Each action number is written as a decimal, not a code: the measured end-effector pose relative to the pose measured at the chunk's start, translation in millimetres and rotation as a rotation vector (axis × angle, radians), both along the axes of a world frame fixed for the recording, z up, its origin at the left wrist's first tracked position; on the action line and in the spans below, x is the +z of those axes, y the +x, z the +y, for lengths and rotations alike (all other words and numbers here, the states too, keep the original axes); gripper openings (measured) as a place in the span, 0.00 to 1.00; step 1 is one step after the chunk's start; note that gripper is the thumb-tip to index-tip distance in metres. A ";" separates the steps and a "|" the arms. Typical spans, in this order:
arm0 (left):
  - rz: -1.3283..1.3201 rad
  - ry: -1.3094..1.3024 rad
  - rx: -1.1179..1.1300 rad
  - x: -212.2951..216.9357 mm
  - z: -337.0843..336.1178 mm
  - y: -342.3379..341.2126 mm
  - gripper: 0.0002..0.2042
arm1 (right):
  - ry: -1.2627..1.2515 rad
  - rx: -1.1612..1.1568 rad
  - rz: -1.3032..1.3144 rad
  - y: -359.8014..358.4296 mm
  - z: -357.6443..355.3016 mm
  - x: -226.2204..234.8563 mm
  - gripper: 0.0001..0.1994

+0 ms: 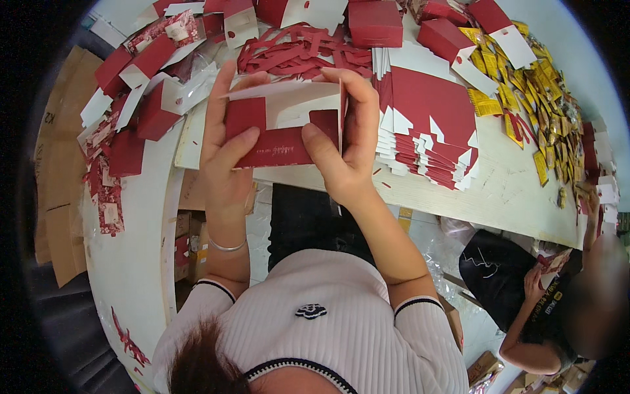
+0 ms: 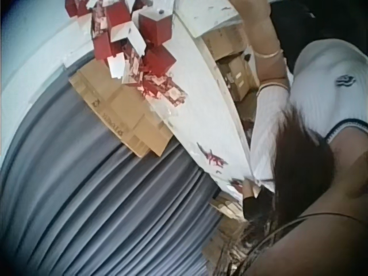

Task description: The person folds red paper pieces into small boxes and inserts them into patterned sleeves. They repeatedly pick up flat red paper, fold it into a box shape, and place it into a decorative sleeve, stacking the finished units on the table.

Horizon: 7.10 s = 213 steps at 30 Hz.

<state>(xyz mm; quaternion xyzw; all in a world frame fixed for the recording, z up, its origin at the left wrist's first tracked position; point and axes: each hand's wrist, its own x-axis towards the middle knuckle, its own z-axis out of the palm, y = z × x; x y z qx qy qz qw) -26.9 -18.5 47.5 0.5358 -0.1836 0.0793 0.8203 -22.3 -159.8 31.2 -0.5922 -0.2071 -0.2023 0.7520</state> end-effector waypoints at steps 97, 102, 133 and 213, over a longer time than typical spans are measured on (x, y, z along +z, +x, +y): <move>0.800 -0.056 -0.073 -90.0 23.1 -33.3 0.16 | -1.253 -0.018 -0.320 -10.3 -10.2 -41.7 0.19; 0.698 -0.028 -0.003 -96.2 5.1 -35.7 0.16 | -1.184 0.024 -0.196 -6.1 -4.4 -45.3 0.22; 0.735 0.356 -0.170 -95.7 44.0 4.2 0.20 | -1.574 -0.142 -0.145 219.0 -37.4 -77.6 0.08; 0.319 0.313 0.038 -13.1 25.1 8.0 0.07 | 0.671 0.403 0.205 26.6 -30.9 -20.0 0.05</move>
